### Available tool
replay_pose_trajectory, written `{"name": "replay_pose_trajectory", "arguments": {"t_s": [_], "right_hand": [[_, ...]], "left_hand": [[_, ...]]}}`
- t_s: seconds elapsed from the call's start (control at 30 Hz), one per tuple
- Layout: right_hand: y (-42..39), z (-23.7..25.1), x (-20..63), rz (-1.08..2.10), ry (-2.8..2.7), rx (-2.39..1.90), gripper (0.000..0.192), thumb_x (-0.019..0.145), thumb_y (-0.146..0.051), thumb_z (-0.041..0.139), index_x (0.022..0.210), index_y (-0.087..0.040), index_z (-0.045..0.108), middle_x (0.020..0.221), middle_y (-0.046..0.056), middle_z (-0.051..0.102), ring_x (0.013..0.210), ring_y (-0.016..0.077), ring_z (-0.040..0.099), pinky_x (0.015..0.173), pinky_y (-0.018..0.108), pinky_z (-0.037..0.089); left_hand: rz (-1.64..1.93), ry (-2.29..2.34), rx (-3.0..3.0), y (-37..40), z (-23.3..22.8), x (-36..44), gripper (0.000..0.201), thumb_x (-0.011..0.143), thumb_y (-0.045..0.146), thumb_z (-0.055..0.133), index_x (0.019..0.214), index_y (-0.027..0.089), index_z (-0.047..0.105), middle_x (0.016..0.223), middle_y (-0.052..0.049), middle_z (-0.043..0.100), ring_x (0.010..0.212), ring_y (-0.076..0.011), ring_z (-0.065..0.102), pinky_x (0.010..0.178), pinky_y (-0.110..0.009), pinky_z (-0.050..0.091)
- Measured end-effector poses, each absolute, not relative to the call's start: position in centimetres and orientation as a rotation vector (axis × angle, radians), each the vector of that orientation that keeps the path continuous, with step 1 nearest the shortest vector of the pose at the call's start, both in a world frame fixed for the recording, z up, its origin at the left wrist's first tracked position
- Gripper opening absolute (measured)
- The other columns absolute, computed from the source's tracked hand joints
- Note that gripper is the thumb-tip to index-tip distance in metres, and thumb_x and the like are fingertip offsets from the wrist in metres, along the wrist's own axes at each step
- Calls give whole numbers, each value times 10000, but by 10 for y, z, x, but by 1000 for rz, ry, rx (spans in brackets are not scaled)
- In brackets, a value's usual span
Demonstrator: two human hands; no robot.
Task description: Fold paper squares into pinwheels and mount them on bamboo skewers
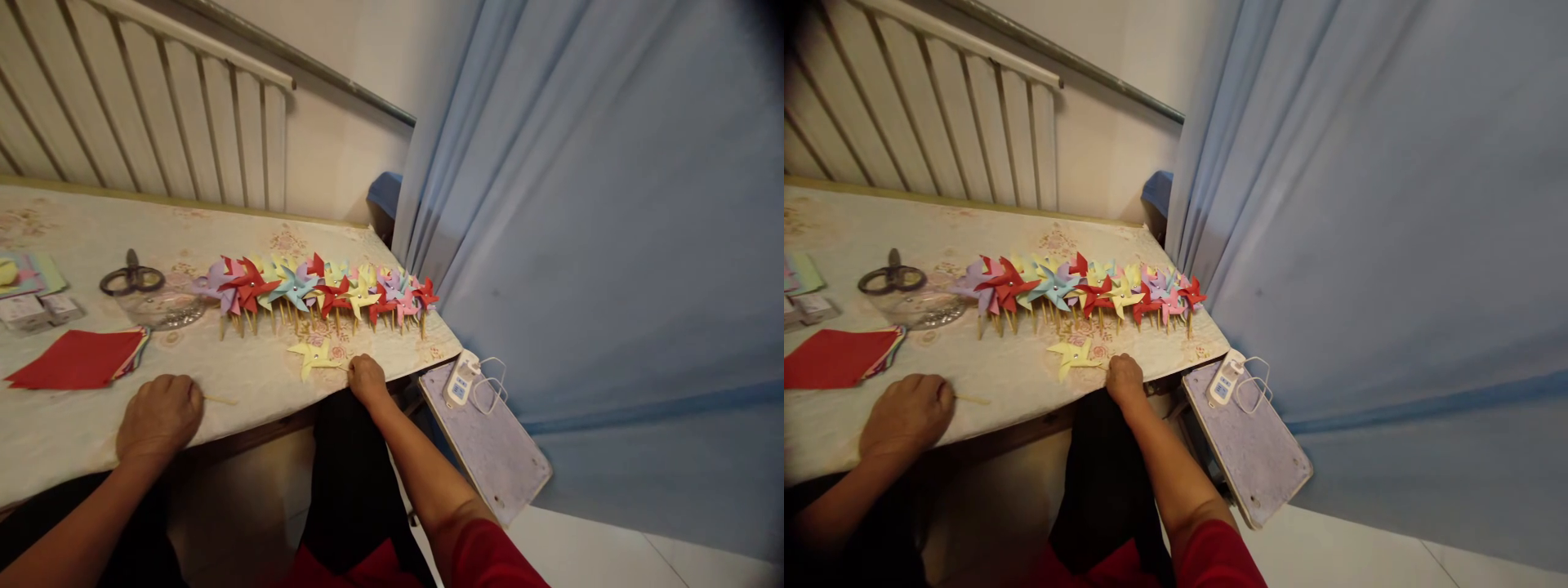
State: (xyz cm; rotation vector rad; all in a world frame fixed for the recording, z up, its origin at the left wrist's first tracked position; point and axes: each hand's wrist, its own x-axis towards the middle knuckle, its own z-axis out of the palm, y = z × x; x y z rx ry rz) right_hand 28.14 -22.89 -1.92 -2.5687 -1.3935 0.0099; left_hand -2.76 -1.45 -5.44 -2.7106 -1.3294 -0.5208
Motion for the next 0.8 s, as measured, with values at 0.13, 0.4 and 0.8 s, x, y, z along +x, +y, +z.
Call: {"name": "replay_pose_trajectory", "arguments": {"t_s": [0.13, 0.4, 0.8], "right_hand": [[-232, -21, 283, 2, -1392, -2564, 210, 940, -110, 520, 957, -151, 725, 981, 116, 703, 856, 192, 627, 745, 276, 430], [-232, -38, 284, -53, -1384, -2483, 176, 941, -103, 526, 915, -148, 694, 940, 98, 672, 826, 184, 593, 747, 273, 423], [-235, -52, 285, -115, -1300, -2348, 179, 889, -52, 515, 837, -167, 642, 876, 63, 643, 825, 179, 561, 765, 266, 415]], "left_hand": [[-415, -1240, -2548, -15, -54, -27, 389, 998, 299, 294, 826, 173, 620, 899, -130, 635, 864, -283, 535, 787, -377, 384], [-439, -1235, -2525, -17, -55, -28, 365, 990, 302, 331, 844, 166, 636, 905, -122, 646, 868, -280, 548, 784, -371, 385], [-448, -1283, -2589, -26, -44, -25, 375, 985, 273, 338, 868, 127, 663, 918, -170, 638, 883, -309, 562, 796, -415, 416]]}}
